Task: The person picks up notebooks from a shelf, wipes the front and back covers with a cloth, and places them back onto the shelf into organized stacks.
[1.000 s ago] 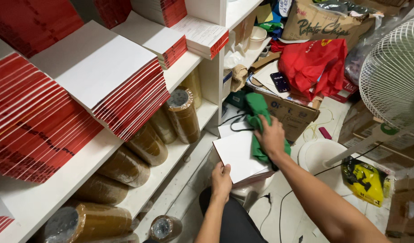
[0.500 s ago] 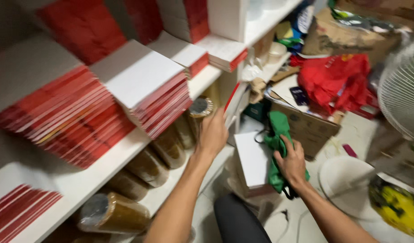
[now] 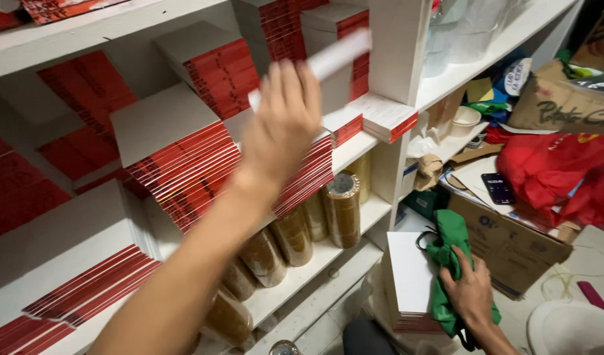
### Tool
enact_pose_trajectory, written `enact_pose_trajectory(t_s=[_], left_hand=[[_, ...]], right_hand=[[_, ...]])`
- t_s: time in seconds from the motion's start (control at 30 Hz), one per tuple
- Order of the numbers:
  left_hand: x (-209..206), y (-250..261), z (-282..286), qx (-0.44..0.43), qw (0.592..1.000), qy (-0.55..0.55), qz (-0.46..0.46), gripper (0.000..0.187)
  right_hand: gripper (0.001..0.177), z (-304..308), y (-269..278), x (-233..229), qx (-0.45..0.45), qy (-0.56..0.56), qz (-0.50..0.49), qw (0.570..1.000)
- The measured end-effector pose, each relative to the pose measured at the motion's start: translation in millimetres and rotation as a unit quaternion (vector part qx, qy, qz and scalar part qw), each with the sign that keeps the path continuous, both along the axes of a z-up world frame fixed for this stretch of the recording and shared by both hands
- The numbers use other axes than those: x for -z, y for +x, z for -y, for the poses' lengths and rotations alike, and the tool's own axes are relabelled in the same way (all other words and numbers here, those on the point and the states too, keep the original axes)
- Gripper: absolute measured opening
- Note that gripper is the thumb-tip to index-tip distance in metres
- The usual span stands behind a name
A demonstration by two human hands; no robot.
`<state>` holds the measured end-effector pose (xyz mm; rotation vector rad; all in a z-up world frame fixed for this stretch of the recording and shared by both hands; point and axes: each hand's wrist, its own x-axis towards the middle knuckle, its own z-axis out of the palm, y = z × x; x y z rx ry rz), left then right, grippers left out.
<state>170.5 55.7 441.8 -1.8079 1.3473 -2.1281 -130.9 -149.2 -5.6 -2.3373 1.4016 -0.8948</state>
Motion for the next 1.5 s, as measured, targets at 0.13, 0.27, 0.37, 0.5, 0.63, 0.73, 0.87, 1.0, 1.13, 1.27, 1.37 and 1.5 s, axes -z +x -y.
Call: enact_pose_trajectory(t_s=[0.13,0.27,0.37,0.5,0.63,0.73,0.87,1.0,1.13,1.27,1.37,1.5], left_hand=[[91,-42,-18,-0.032,0.993,0.040,-0.102,0.031],[125,-58,-15,-0.085,0.983,0.082,-0.142,0.038],[123,-51,-1,-0.110,0.980,0.048,-0.159,0.037],[124,-11,25,-0.135,0.975,-0.005,-0.176,0.035],[146,44,41,-0.172,0.959,0.021,-0.225,0.034],[131,53,30,-0.181,0.946,0.053,-0.264,0.035],[108,44,21,-0.198,0.849,0.169,-0.460,0.031],[113,43,25,-0.203,0.880,0.159,-0.400,0.042],[109,44,24,-0.190,0.895,0.138,-0.379,0.034],[58,36,20,-0.188,0.797,0.240,-0.522,0.029],[31,57,30,-0.182,0.740,0.215,-0.611,0.054],[16,85,44,-0.153,0.625,0.055,-0.763,0.073]], right_hand=[[0.064,1,5,3,-0.003,-0.086,0.033,0.996],[0.065,1,4,7,-0.005,-0.074,0.010,0.997],[0.066,1,-1,12,-0.010,-0.076,-0.009,0.997],[0.067,2,-1,17,0.004,-0.057,-0.050,0.997],[0.068,2,2,17,0.007,-0.081,-0.061,0.995],[0.070,3,3,16,0.016,-0.117,-0.054,0.991],[0.069,-3,3,13,0.021,-0.096,-0.070,0.993],[0.070,-4,4,8,0.023,-0.057,-0.085,0.995],[0.072,-6,5,7,0.034,-0.085,-0.077,0.993],[0.070,-6,5,5,0.026,-0.070,-0.088,0.993],[0.069,-6,4,4,0.028,-0.084,-0.099,0.991],[0.071,-9,6,5,0.029,-0.128,-0.074,0.989]])
